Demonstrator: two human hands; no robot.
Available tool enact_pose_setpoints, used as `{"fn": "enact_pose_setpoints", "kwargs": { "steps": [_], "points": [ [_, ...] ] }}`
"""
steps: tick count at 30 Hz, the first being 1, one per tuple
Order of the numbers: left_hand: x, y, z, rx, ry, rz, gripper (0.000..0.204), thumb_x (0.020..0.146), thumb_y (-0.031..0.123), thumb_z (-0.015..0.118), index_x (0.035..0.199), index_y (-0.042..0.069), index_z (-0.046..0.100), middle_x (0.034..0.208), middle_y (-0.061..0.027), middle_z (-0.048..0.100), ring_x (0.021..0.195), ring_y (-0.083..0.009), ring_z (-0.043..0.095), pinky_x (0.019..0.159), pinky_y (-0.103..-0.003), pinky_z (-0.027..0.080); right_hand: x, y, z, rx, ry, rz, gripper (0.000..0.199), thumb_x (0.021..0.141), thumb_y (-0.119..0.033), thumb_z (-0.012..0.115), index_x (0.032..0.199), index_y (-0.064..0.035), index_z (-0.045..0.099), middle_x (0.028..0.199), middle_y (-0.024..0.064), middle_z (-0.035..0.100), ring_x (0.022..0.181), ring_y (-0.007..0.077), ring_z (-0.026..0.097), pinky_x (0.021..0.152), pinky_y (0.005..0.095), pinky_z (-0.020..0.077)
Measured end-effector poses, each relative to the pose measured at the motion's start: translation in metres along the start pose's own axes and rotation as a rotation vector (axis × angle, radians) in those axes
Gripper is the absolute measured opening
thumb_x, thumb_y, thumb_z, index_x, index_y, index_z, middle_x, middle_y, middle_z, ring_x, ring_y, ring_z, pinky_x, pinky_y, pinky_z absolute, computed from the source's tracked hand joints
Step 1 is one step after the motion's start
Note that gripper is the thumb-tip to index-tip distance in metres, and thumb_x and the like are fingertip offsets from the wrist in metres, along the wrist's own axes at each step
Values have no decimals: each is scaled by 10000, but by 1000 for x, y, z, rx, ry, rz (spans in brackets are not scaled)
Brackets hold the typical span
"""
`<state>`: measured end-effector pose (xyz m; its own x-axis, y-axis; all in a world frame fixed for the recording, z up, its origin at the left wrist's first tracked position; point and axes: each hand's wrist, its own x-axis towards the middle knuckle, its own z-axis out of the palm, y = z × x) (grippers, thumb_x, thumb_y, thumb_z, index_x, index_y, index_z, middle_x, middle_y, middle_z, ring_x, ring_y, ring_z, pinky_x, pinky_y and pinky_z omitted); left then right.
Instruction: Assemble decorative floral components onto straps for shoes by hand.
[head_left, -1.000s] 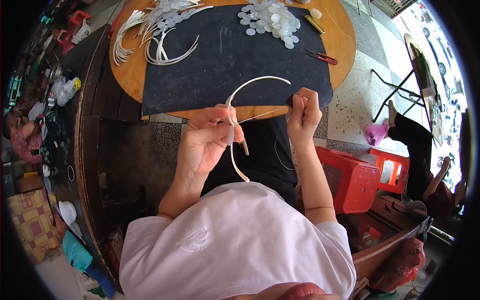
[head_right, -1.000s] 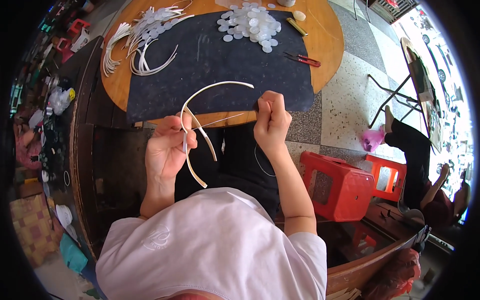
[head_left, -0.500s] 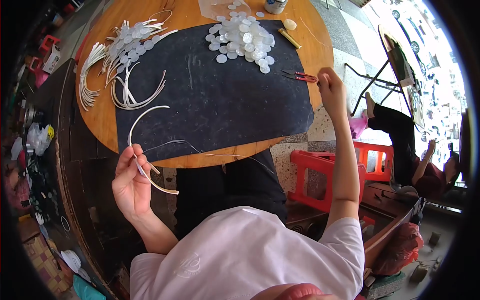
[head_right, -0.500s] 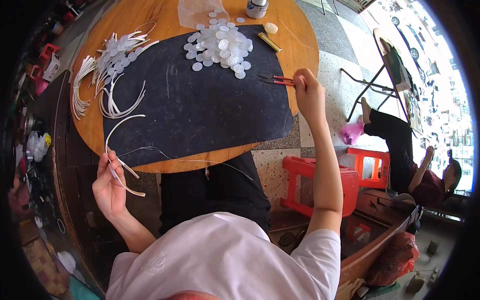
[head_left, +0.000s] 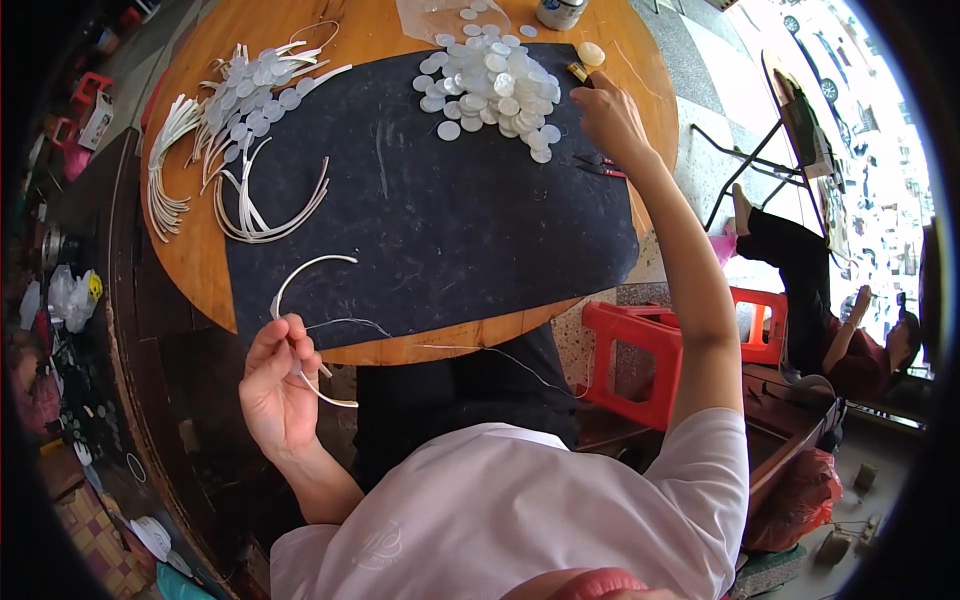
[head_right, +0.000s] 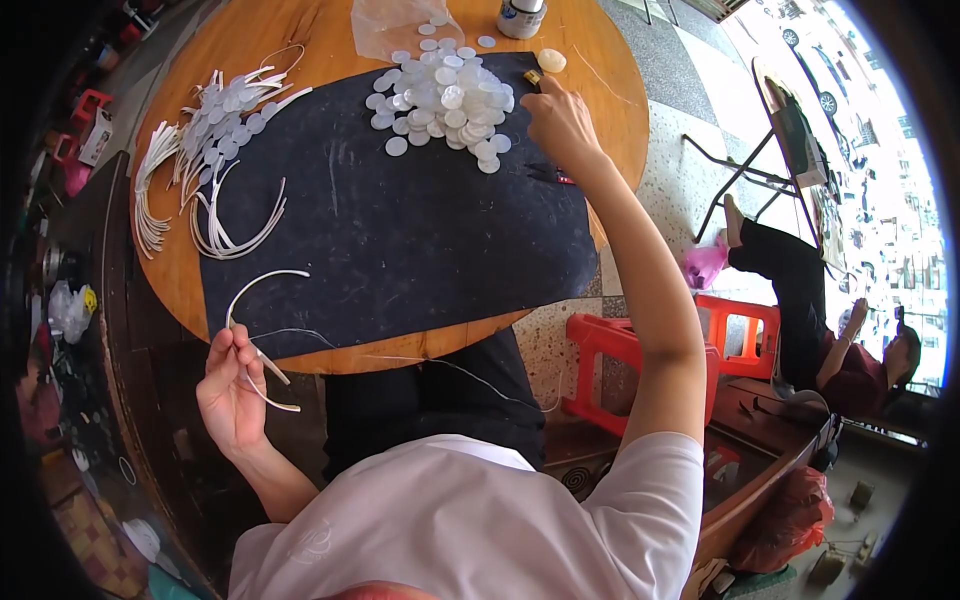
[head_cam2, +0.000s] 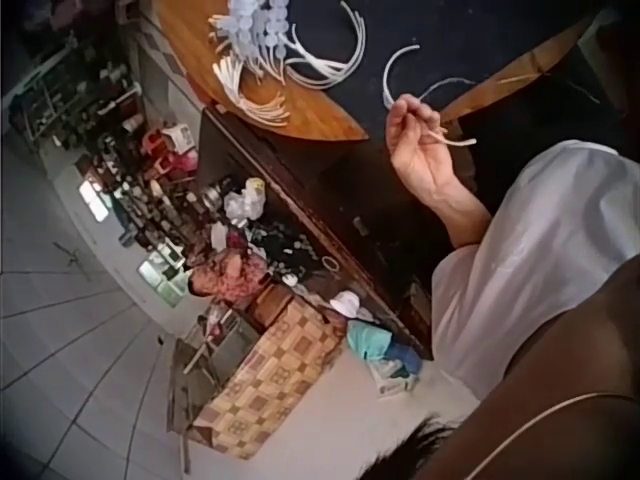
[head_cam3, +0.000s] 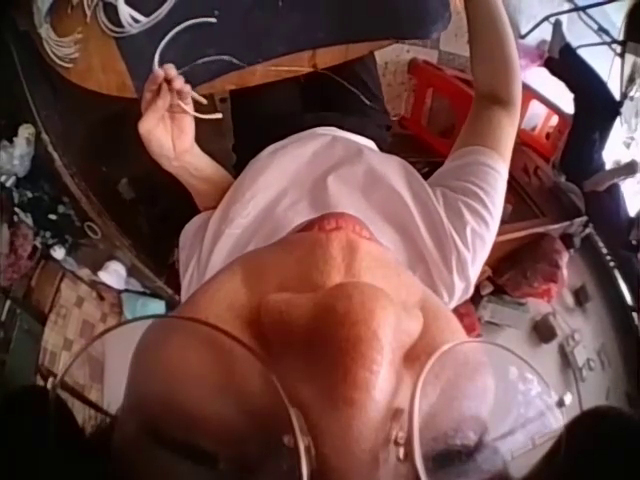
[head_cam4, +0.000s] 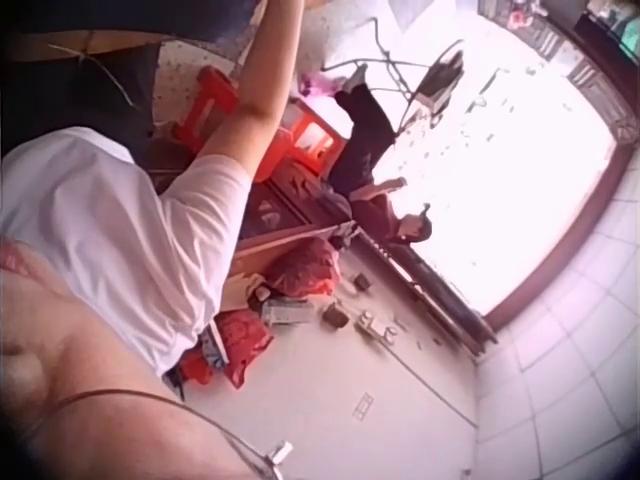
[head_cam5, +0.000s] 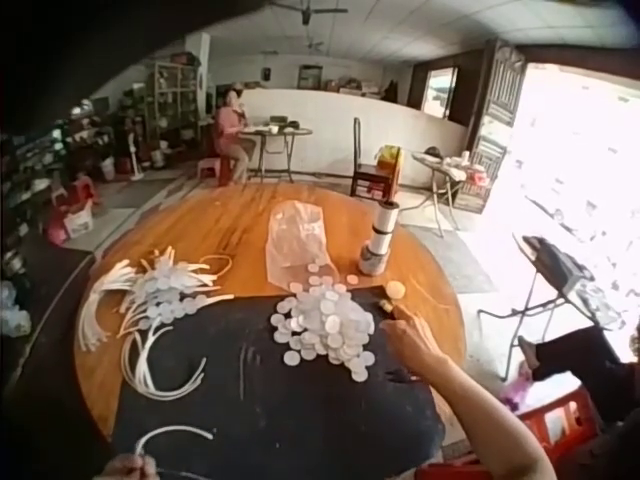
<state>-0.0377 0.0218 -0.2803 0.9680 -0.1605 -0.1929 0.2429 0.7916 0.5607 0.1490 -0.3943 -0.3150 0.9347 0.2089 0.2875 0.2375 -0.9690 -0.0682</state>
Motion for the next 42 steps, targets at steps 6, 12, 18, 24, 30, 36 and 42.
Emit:
{"fn": "enact_pose_setpoints", "kwargs": {
  "steps": [6, 12, 18, 24, 30, 36, 42],
  "points": [
    [6, -5, 22, 254, 49, -49, 393, 807, -36, 460, 1199, -69, 472, 1175, -203, 507, 989, -271, 569, 879, -358, 458, 0, -1, 7, 2, 40, -27, 175, 617, 20, 547, 773, -32, 610, 844, 176, 524, 749, 350, 559, 687, 434, 456],
    [8, -5, 32, 499, 11, -38, 451, 808, -28, 406, 1258, -59, 410, 1215, -201, 482, 991, -268, 566, 876, -359, 446, 18, 15, 27, 23, -40, -145, 89, 673, 16, 523, 745, -7, 570, 841, 214, 564, 753, 414, 565, 666, 469, 470],
    [10, -8, 26, 647, -20, 33, 365, 817, -38, 413, 1174, -29, 488, 1118, -160, 542, 810, -229, 633, 733, -302, 493, 23, 31, 14, 102, -49, -222, 283, 725, 68, 482, 957, -20, 617, 998, 223, 554, 895, 384, 567, 739, 422, 457],
    [-8, -8, 27, 659, 85, 75, 309, 817, -41, 424, 1110, -40, 524, 1047, -133, 565, 818, -237, 643, 705, -283, 502, 22, 26, 13, 54, -84, -299, 266, 751, 51, 494, 979, -22, 611, 870, 168, 543, 785, 343, 569, 665, 380, 434],
    [-20, -8, 33, 631, 23, 50, 334, 822, -22, 468, 1153, -38, 513, 1053, -145, 563, 839, -238, 632, 724, -308, 518, -5, 15, -16, -127, -121, -113, 286, 744, 72, 490, 992, -10, 606, 883, 166, 545, 793, 333, 572, 682, 373, 438],
    [-27, -27, 40, 625, -47, 97, 349, 824, -35, 465, 1171, -36, 502, 1056, -149, 564, 800, -225, 629, 711, -304, 520, -50, -28, -80, 35, 6, -123, 226, 801, 65, 481, 994, 19, 589, 889, 156, 546, 761, 276, 569, 673, 325, 437],
    [-27, -54, 27, 74, -397, 27, 418, 817, -71, 447, 1231, -12, 460, 1128, -170, 495, 693, -201, 610, 632, -272, 523, -145, -184, -128, 942, 136, -157, 136, 765, 78, 538, 850, -6, 603, 786, 82, 542, 693, 167, 529, 602, 263, 423]
  ]
}}
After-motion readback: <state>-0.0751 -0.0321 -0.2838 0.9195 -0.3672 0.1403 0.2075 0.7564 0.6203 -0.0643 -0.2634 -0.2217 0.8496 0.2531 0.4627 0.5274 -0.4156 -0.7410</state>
